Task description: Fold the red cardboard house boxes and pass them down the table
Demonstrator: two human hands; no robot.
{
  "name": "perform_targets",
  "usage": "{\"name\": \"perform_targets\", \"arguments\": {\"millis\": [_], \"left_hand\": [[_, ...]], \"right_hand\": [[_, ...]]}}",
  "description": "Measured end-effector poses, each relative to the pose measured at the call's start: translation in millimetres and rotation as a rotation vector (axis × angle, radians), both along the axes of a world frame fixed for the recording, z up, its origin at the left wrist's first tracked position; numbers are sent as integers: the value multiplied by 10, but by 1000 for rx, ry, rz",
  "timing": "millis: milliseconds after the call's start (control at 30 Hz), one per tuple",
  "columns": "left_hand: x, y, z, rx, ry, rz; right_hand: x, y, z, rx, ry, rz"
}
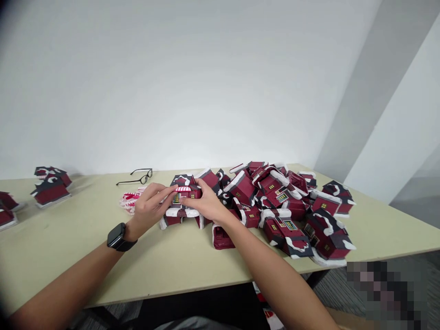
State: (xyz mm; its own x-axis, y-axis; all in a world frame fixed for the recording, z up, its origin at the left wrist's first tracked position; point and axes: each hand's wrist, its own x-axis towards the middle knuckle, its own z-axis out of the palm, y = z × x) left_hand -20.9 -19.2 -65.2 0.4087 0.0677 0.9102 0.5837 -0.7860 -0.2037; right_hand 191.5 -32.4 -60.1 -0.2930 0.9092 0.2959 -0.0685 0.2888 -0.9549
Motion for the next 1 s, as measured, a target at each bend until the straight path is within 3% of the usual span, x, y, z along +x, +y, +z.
{"name": "perform_targets", "arguments": {"millis": [533,1000], "left_hand": [[-41,34,-8,-10,8,-32],[1,14,41,-15,-52,-25]], "right_hand": [[-19,-82,108,-107,60,-34],[-5,-69,99,-82,31,-18]]}}
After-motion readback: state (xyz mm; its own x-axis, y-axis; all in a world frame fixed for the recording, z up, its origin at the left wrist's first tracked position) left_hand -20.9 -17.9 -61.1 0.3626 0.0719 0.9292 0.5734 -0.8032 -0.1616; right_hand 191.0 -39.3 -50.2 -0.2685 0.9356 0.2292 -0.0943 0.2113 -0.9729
